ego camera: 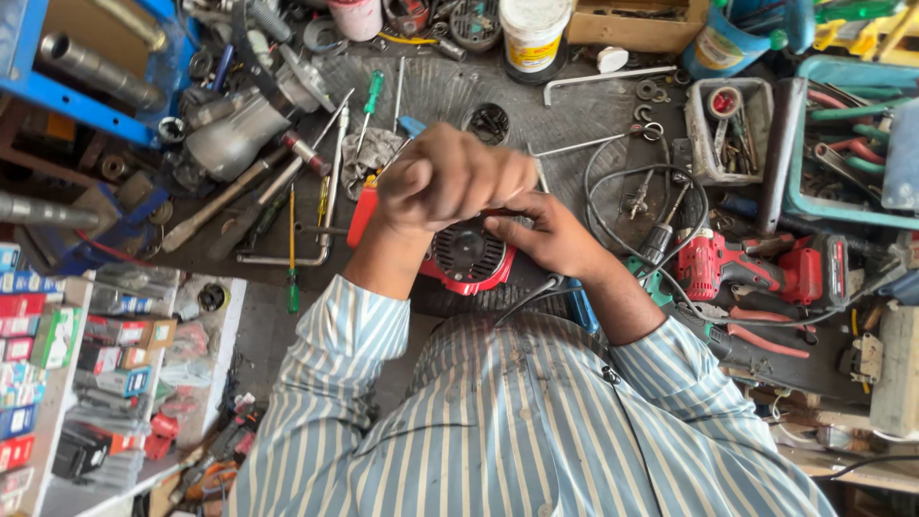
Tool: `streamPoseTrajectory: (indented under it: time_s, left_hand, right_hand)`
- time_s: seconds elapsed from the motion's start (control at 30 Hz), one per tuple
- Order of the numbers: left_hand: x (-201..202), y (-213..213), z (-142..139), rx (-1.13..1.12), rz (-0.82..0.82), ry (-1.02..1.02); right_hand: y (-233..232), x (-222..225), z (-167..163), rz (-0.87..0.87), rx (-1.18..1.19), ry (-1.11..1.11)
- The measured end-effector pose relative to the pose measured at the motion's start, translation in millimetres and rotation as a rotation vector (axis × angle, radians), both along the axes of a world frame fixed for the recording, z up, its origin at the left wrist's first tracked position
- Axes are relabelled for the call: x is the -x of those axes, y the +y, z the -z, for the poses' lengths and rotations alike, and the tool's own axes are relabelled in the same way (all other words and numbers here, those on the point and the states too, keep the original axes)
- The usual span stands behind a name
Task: The person assembles a red electric motor on a workbench. They place a circular metal part into the motor housing, then use a green screwdriver to tighten a screw. Finally, they attach a black fan cover to the motor and secure it with a screw.
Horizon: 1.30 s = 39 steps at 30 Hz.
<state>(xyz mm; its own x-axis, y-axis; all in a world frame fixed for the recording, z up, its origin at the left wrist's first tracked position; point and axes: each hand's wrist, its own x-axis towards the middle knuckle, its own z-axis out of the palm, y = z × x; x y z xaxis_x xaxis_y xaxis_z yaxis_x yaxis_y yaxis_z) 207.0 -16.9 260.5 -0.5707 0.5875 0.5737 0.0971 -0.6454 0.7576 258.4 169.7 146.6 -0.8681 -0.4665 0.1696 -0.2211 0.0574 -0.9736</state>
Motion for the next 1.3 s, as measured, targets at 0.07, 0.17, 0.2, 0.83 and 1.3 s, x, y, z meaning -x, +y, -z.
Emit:
streamPoseTrajectory:
  time_s: [0.07,0.17,0.2,0.83,1.3]
  left_hand:
    - [-1.8,-6.5,-16.2,0.18,0.051,0.038]
    - [-30.2,-18.3,-50.8,0.632,-0.271,0.476]
    - [-45.9,-21.5,-60.4,0.809,-0.488,0.643]
    - [5.8,-2.9,-10.3,-0.039,-0.402,0.411]
    - [11.0,-28.3,-62.2,0.417,0.229,0.512]
  right_hand:
    - [2.4,-0.2,-0.2,-0.008,0.032,0.038]
    - [9.9,-5.1,7.2,0.15,0.122,-0.034]
    - [13.1,-5.7,11.2,0.161,0.205,-0.061]
    - [9.5,-40.8,12.0,0.452,-0.043,0.533]
    - [9.0,-50.1,16.4,0.475,-0.148,0.54]
